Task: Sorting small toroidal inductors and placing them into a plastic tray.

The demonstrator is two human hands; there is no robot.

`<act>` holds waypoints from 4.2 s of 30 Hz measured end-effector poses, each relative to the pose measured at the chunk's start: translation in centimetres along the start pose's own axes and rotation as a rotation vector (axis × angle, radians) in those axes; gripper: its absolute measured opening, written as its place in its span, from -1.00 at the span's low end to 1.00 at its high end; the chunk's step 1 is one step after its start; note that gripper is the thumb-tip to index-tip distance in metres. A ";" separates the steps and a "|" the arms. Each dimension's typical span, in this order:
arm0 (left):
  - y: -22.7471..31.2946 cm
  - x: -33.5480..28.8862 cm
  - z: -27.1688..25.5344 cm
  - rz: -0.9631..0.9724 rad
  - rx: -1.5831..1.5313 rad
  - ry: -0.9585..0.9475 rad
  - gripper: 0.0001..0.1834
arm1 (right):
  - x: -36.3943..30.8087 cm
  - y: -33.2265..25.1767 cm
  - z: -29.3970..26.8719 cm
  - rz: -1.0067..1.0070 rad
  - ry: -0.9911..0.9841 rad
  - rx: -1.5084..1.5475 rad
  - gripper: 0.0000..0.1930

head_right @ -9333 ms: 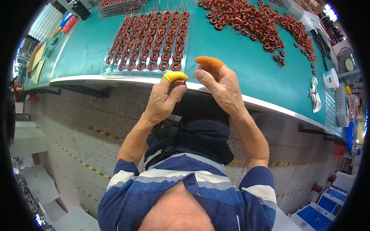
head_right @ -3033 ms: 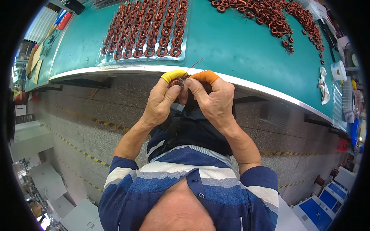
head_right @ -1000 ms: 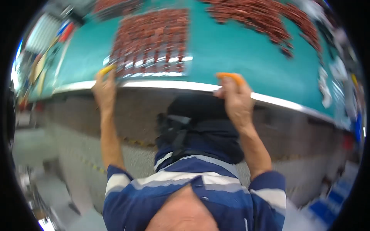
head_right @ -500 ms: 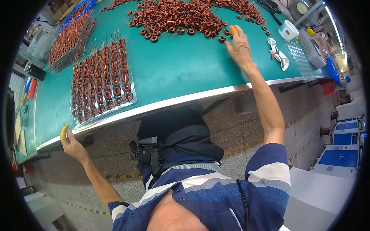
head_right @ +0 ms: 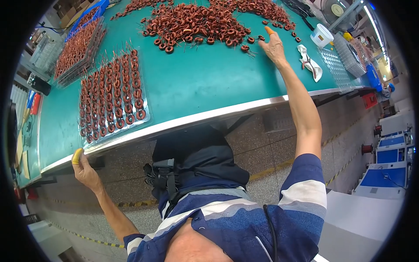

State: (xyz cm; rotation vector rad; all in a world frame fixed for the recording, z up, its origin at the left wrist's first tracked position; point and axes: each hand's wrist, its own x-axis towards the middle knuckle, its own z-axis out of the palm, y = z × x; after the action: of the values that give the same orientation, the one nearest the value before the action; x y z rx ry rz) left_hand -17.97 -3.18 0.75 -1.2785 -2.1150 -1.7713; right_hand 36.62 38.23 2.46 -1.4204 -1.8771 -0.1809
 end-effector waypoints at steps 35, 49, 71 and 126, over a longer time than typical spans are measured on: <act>13.2 -7.9 14.5 0.387 -0.184 -0.366 -0.60 | -18.4 -30.8 -3.6 0.452 -0.568 1.502 -0.73; 11.6 -8.1 12.0 -0.217 -0.783 -0.665 -0.74 | -18.9 -29.4 -4.3 0.353 -0.600 1.350 -0.66; 13.5 -8.3 11.9 -0.235 -0.582 -0.609 -0.74 | -18.5 -29.6 -7.5 0.066 -0.341 1.010 -0.88; 11.8 -6.8 9.1 -0.508 -0.815 -0.734 -0.71 | -19.4 -31.0 -3.5 0.521 -0.659 1.430 -0.68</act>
State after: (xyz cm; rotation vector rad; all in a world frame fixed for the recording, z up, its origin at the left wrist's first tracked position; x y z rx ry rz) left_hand -2.19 0.62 3.12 -1.9284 -2.2519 -2.9529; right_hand 13.09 10.02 2.41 -0.8174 -1.3190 1.6877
